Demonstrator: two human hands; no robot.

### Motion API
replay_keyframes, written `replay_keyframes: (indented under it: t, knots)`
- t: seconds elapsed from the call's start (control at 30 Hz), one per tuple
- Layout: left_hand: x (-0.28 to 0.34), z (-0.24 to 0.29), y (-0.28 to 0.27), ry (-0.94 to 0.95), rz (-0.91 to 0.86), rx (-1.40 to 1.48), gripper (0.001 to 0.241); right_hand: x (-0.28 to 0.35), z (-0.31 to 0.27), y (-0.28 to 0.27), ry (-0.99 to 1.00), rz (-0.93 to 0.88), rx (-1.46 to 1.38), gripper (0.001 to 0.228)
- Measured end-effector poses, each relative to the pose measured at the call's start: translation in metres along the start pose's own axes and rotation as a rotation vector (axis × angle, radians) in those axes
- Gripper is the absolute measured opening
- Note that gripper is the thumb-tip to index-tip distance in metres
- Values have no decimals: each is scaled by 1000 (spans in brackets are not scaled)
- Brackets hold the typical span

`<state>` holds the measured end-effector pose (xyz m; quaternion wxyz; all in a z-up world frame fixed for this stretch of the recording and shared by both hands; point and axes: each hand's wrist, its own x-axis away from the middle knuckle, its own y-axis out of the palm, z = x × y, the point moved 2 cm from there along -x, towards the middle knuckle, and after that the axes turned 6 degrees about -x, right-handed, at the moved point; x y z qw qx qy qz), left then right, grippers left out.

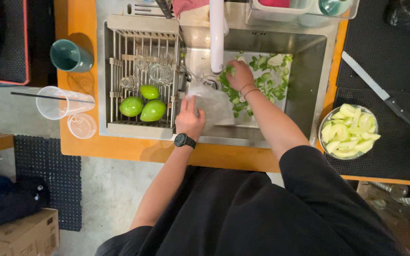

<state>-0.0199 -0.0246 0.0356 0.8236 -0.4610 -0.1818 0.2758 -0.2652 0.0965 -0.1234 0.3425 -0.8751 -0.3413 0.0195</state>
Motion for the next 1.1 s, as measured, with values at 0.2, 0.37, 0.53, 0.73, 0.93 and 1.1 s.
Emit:
replay_keyframes:
  t: [0.2,0.37,0.53,0.73,0.93,1.1]
  knots:
    - [2,-4,-5,73,215,85,65,72,10,-20,-482,-358,496,47]
    - [2,-9,8,53,184,9,38,76,14,-43,-275,-229,695,36]
    - [3,-5,1,62,174,73,20,74,-16,24,-684,-321,286,55]
    - [0,-3,-4,-6,203,44,28,83,30,-5,-521,-379,365,49]
    - [2,-11,0,-58,276,146,60,82,23,-33,-453,-352,526,31]
    - [2,-10,0,-46,338,141,64,108,-44,96,-680,-606,339,39]
